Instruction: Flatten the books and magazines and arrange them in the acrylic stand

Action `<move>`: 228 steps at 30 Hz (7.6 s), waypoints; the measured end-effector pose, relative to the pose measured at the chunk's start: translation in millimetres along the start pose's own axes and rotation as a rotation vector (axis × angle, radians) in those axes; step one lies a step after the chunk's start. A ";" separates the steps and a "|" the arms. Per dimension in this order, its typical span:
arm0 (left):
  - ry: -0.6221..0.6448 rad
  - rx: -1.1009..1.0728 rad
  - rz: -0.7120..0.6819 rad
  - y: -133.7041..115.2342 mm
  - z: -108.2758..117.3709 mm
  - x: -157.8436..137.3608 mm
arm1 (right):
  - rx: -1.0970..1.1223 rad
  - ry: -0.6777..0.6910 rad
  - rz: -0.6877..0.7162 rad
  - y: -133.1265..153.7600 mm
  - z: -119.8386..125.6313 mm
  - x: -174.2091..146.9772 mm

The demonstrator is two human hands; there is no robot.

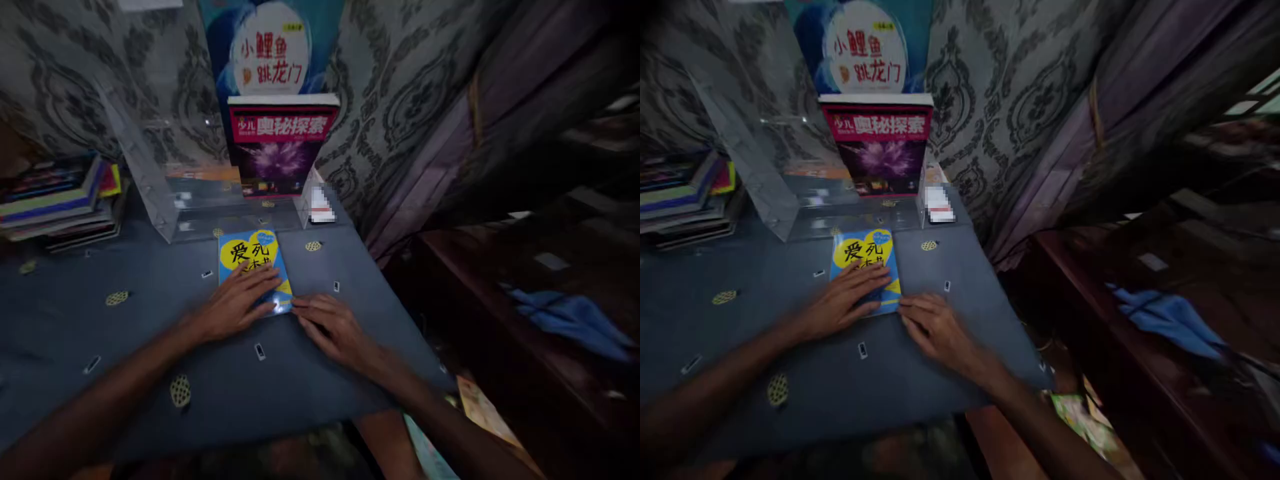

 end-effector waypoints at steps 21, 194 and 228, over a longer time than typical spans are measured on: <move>-0.609 -1.119 1.048 94.5 6.2 -17.9 | -0.027 -0.146 -0.332 -59.6 -27.3 53.8; 0.237 0.076 -0.195 10.6 -10.7 52.8 | 0.271 -0.094 -0.355 -108.3 -4.3 86.1; 0.028 -0.081 -0.139 -16.9 1.0 18.8 | -0.095 0.063 -0.166 -63.7 -9.8 34.3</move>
Point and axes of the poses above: each hand's wrist, its own x-axis towards the middle knuckle, its own z-axis out of the back of the hand, y = z × x, the point moved 5 cm from there along x, towards the middle knuckle, and after that the axes turned 10 degrees about x, right-handed, at the moved point
